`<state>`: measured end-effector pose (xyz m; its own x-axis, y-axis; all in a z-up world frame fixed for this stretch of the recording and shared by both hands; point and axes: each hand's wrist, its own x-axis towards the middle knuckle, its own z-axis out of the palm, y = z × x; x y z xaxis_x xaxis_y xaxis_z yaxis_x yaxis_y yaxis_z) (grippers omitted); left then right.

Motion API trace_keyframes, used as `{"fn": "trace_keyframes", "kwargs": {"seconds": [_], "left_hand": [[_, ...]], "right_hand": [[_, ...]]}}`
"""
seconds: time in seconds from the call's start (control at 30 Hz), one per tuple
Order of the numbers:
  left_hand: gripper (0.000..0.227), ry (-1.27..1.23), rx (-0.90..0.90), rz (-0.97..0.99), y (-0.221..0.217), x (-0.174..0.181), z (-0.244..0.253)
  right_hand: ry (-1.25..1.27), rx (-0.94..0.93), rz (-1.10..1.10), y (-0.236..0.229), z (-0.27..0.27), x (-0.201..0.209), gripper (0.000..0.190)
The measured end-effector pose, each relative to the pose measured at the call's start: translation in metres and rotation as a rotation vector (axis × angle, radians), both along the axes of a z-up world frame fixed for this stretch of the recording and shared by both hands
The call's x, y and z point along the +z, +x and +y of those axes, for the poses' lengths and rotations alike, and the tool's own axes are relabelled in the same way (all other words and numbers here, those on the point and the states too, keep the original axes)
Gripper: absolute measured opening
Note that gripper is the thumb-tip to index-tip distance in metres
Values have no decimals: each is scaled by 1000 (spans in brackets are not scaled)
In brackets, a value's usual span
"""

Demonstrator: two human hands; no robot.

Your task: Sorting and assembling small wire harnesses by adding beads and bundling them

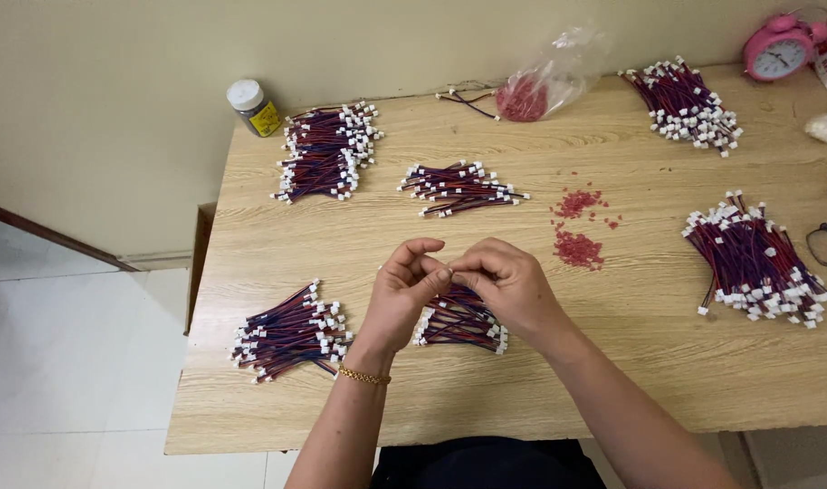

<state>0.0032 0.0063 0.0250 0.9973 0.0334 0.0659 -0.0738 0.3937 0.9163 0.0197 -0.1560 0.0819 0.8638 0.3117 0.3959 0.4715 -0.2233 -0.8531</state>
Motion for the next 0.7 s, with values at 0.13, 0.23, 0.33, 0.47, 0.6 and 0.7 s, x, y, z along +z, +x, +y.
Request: {"fn": "trace_keyframes", "kwargs": {"seconds": [0.13,0.23,0.33,0.47,0.6,0.7], "left_hand": [[36,-50,3,34,1,-7,-1],[39,-31,-32,43,2,-9,4],[43,43,-89,24,6,-12,8],[40,156,-122,58,8,-13,10],[37,276,-146,94,8,-14,12],[40,390,-149,124,16,-27,14]], "right_hand": [[58,3,38,8,-3,-15,6],[36,69,154,14,-9,-24,8],[73,136,257,19,-14,-41,10],[123,112,433,15,-11,-41,17],[78,80,503,14,-6,-28,19],[-136,78,514,28,-8,-49,17]]}}
